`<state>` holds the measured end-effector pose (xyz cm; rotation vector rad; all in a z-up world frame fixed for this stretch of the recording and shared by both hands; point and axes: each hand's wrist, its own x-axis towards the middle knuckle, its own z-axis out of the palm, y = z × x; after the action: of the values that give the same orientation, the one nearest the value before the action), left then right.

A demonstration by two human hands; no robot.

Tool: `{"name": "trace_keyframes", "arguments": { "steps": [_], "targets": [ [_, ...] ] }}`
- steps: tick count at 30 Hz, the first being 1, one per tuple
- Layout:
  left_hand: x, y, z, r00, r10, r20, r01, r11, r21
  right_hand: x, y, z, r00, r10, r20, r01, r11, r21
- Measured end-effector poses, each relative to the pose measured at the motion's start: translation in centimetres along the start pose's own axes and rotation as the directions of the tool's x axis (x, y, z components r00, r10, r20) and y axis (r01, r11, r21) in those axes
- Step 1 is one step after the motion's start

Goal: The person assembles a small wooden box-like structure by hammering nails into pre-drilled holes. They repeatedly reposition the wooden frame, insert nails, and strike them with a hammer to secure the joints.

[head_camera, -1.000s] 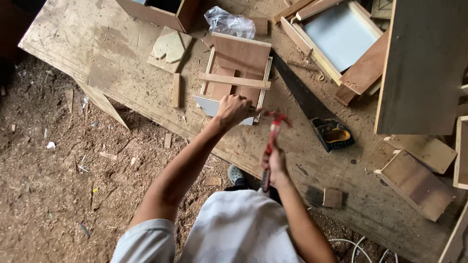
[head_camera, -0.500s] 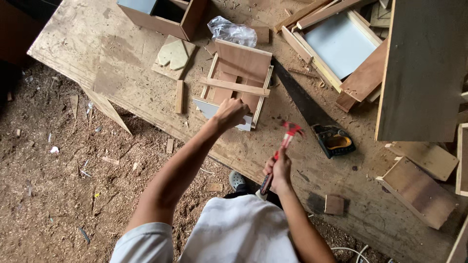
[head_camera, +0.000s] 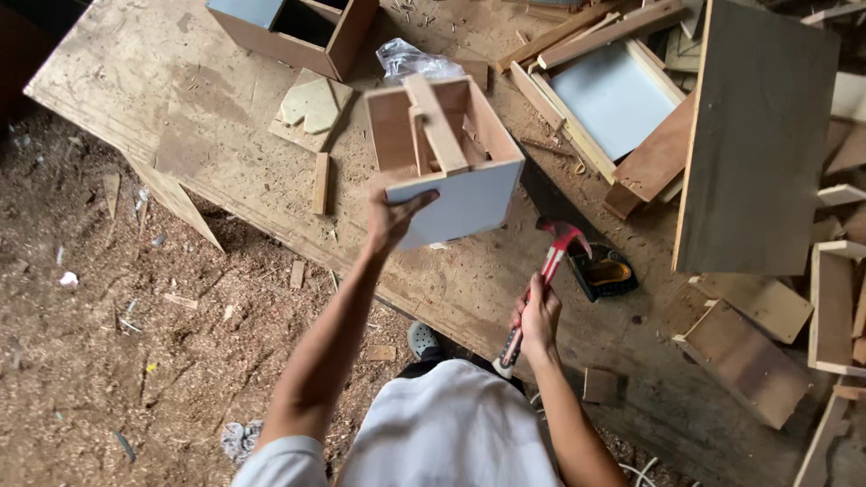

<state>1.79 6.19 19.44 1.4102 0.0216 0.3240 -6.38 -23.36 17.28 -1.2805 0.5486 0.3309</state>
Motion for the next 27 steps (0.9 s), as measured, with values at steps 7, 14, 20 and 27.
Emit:
{"name": "trace_keyframes", "arguments": {
  "steps": [7,14,20,27],
  "targets": [
    [-5.4,-4.1,1.4,0.943,-0.268,-0.198,0.304,0.934,0.188,-1.6,-4.9,-0.4,0.928,-0.301,0.220,0.372,0.774,-0.513],
    [-6.5,-4.2,2.3,0.995,-0.090,0.035,0.072,0.934,0.351,-1.4,-6.5,0.0,0.821,-0.437,0.368,0.537,0.369,-0.759],
    [-6.4,-3.1,2.1,0.985,-0.168,0.041,0.137,0.904,0.405,-2.9,-8.6,-1.2,0.804,-0.453,0.386,0.556,0.341,-0.758],
    [-6.6,-3.4,2.2,0.978,-0.202,0.044,0.190,0.962,0.198,-3.5,-6.8,-0.4,0.664,-0.629,0.405,0.730,0.426,-0.534]
  ]
}}
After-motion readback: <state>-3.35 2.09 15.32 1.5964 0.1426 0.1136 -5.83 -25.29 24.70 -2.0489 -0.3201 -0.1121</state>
